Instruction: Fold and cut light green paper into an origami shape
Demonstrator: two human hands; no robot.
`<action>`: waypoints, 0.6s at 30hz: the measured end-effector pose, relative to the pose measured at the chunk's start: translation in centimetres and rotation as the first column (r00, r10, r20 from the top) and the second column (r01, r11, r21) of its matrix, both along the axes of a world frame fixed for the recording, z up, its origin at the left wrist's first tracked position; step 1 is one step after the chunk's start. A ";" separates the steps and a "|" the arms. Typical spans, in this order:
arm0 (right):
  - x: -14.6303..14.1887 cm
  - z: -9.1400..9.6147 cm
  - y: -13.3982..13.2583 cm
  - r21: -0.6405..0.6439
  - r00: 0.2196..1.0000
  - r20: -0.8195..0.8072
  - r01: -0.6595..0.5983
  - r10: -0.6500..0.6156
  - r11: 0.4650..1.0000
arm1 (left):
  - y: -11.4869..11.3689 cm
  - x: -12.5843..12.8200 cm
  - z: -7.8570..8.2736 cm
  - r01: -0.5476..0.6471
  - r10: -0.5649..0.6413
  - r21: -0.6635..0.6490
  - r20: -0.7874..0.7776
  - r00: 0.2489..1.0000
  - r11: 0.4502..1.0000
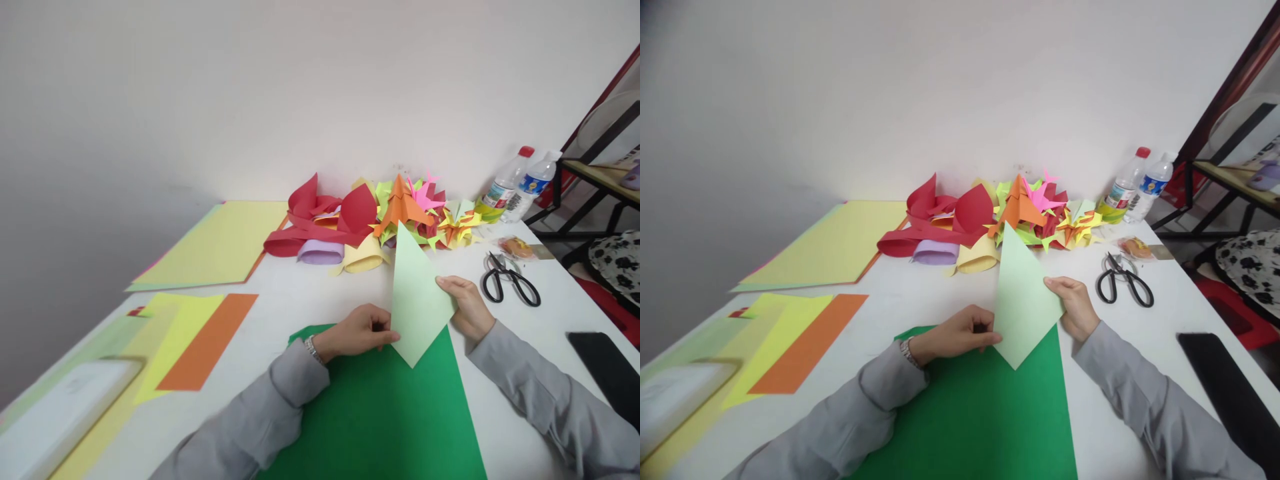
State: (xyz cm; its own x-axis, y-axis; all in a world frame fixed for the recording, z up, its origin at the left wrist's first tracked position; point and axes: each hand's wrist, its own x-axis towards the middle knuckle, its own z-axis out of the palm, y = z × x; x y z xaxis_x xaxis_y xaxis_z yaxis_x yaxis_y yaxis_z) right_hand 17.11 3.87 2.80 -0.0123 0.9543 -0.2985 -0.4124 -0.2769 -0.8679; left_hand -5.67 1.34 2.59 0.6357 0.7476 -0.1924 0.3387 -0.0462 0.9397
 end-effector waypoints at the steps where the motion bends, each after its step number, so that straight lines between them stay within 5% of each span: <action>1: 0.0 0.0 0.0 -0.004 1.000 0.001 -0.004 0.004 1.000 | 0.0 0.0 0.1 0.002 -0.002 -0.007 0.013 1.000 1.000; 18: 0.0 -0.2 0.0 0.017 0.998 0.043 -0.054 0.053 0.998 | 0.0 0.0 -0.2 -0.007 0.012 0.058 -0.076 0.997 0.998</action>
State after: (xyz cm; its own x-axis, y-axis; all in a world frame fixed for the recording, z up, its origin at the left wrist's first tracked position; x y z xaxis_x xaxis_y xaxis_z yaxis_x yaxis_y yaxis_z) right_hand 17.10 3.83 2.64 -0.0512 0.9580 -0.2822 -0.3604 -0.2813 -0.8894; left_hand -5.63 1.30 2.41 0.6136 0.7649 -0.1960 0.4097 -0.0963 0.9071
